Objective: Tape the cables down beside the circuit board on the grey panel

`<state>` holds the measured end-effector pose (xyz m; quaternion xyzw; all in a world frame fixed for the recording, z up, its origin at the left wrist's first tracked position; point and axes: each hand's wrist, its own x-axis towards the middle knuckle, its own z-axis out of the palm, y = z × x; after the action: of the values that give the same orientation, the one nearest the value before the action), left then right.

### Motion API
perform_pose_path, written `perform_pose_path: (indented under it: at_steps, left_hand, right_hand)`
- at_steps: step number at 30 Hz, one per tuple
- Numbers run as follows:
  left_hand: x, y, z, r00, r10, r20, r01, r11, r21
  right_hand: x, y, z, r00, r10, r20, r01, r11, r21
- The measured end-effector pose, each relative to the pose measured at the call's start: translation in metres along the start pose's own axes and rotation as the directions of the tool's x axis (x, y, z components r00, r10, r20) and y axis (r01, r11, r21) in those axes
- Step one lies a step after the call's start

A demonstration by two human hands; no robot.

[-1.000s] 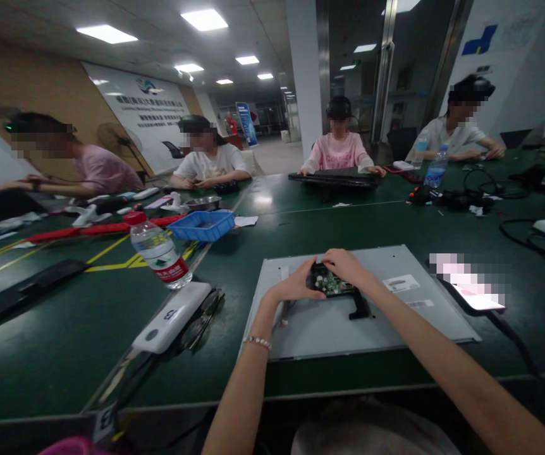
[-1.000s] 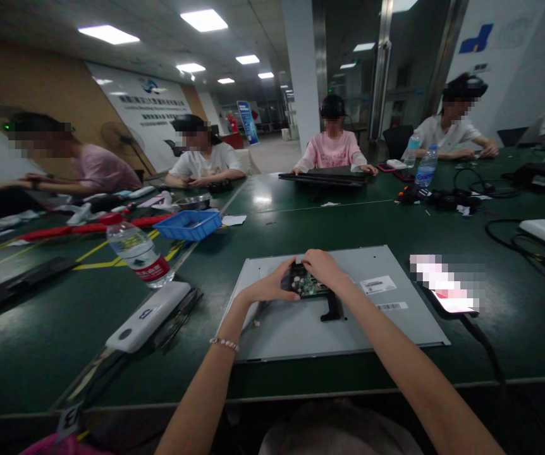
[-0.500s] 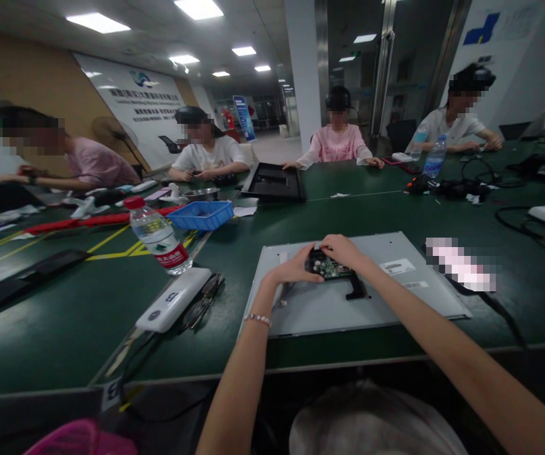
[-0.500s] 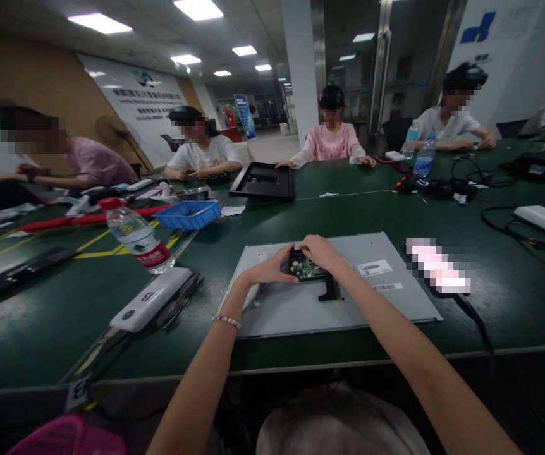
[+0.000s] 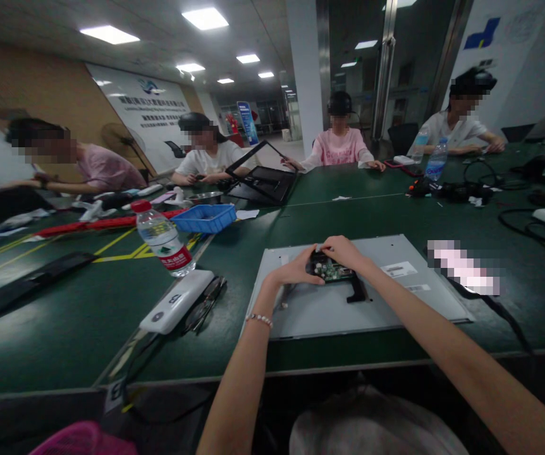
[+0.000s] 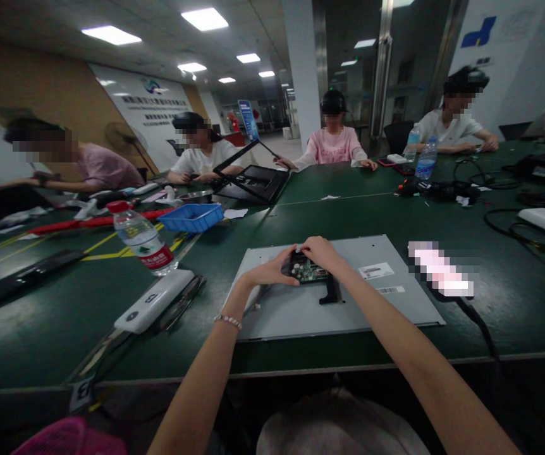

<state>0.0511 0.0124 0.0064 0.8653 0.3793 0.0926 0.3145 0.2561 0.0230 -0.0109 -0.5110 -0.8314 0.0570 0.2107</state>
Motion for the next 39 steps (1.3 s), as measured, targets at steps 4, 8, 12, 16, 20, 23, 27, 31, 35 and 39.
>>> perform_pose_path:
  at_steps: [4, 8, 12, 16, 20, 23, 27, 31, 35, 39]
  left_hand:
    - [0.001, -0.001, 0.000, 1.000, 0.007, 0.001, -0.007, 1.000, -0.006]
    - [0.001, -0.001, 0.000, 1.000, 0.009, 0.002, -0.009, 1.000, -0.007]
    - [0.001, -0.001, 0.001, 1.000, 0.003, -0.006, -0.003, 1.000, -0.007]
    - [0.001, 0.000, 0.001, 1.000, 0.015, -0.014, -0.014, 1.000, 0.004]
    - [0.001, 0.003, 0.001, 1.000, -0.005, -0.015, 0.005, 1.000, 0.006]
    - [0.000, 0.004, 0.001, 1.000, -0.007, -0.018, 0.007, 1.000, -0.003]
    - [0.002, 0.000, 0.004, 0.999, 0.014, -0.029, -0.014, 1.000, 0.000]
    - [0.003, -0.001, 0.006, 0.999, 0.028, -0.029, -0.027, 0.999, 0.030]
    - [0.003, 0.000, 0.008, 0.999, 0.029, -0.024, -0.028, 0.999, 0.046]
    - [0.003, 0.000, 0.008, 0.999, 0.032, -0.035, -0.030, 0.998, 0.055]
  right_hand:
    - [0.001, 0.001, 0.001, 1.000, 0.002, -0.006, -0.002, 1.000, 0.028]
    - [0.001, 0.003, 0.001, 1.000, -0.018, -0.006, 0.018, 0.998, 0.055]
    - [0.001, 0.004, 0.002, 1.000, -0.026, -0.014, 0.027, 0.998, 0.050]
    - [0.000, 0.005, 0.003, 1.000, -0.023, -0.015, 0.023, 0.999, 0.031]
    - [0.001, 0.005, 0.005, 1.000, -0.010, -0.005, 0.010, 1.000, 0.021]
    - [0.001, 0.006, 0.006, 1.000, 0.000, -0.008, 0.000, 1.000, 0.018]
    - [0.002, 0.007, 0.007, 1.000, -0.019, -0.009, 0.019, 1.000, 0.018]
    - [0.000, 0.011, 0.007, 0.998, -0.055, -0.013, 0.055, 0.998, 0.028]
    - [-0.004, 0.011, 0.006, 0.998, -0.067, -0.022, 0.068, 0.997, 0.044]
    - [-0.007, 0.003, -0.008, 0.997, -0.069, -0.021, 0.071, 0.996, 0.059]
